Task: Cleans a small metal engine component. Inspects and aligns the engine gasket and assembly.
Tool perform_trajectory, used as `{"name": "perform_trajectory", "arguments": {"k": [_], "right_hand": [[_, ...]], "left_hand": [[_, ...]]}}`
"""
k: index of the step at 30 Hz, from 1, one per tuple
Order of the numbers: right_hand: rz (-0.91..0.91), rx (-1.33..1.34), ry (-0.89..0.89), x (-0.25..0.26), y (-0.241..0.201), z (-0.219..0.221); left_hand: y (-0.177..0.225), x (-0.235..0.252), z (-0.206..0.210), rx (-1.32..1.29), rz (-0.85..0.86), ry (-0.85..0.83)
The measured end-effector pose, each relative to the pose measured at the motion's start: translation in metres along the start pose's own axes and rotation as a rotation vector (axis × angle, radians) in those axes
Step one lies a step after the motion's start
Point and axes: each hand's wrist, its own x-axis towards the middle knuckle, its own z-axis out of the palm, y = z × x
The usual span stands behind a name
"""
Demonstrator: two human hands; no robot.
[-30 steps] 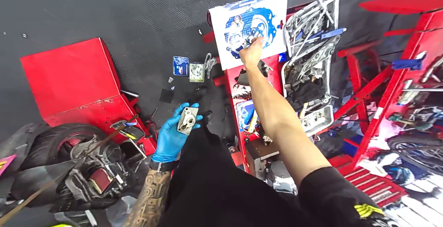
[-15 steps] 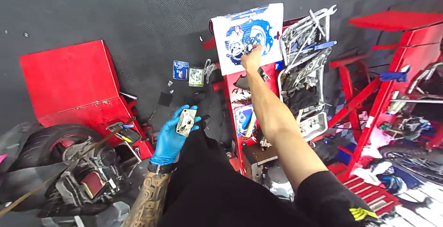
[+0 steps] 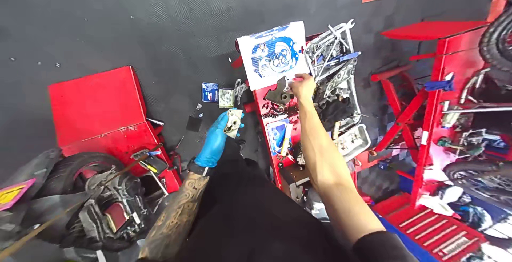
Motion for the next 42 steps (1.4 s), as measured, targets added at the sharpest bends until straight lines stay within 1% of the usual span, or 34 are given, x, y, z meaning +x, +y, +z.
{"name": "perform_trajectory", "arguments": {"k": [2,4,6,9,11,14,17,21,25,27,30,33,35,39,42], "right_hand": [[-0.067,0.318,0.015,-0.051,0.009,-0.021],[-0.117,0.641,0.007,-0.121,0.010,-0.048],[-0.176,0.859,0.038,-0.192,0.012,-0.069],[-0.207,0.927,0.153,-0.272,0.017,-0.091],[-0.201,0.945,0.253,-0.301,0.027,-0.098],[-0.150,0.962,0.420,-0.326,0.054,-0.106],[-0.077,0.999,0.559,-0.348,0.083,-0.115],[-0.025,1.022,0.688,-0.377,0.118,-0.120],[-0.013,1.003,0.758,-0.403,0.141,-0.119],[-0.030,0.977,0.795,-0.415,0.150,-0.118],[-0.106,0.894,0.817,-0.432,0.161,-0.114],[-0.160,0.744,0.830,-0.448,0.168,-0.113],[-0.175,0.675,0.882,-0.454,0.170,-0.112],[-0.212,0.609,0.975,-0.462,0.176,-0.109],[-0.238,0.578,1.022,-0.467,0.177,-0.107]], "left_hand": [[0.005,0.004,0.020,0.006,0.023,-0.035],[0.010,0.007,0.046,-0.001,0.034,-0.100],[0.011,0.005,0.075,0.019,0.034,-0.193],[0.008,-0.011,0.125,0.064,0.019,-0.353],[-0.001,-0.027,0.157,0.103,-0.008,-0.453],[-0.018,-0.056,0.196,0.188,-0.072,-0.593],[-0.035,-0.078,0.221,0.288,-0.139,-0.688],[-0.057,-0.100,0.236,0.423,-0.196,-0.839],[-0.071,-0.117,0.245,0.515,-0.257,-0.925],[-0.077,-0.125,0.247,0.533,-0.298,-0.946],[-0.086,-0.136,0.246,0.535,-0.330,-0.956],[-0.090,-0.146,0.248,0.534,-0.319,-0.964],[-0.091,-0.152,0.249,0.553,-0.308,-0.973],[-0.091,-0.166,0.255,0.592,-0.319,-0.970],[-0.090,-0.170,0.254,0.609,-0.310,-1.011]]}}
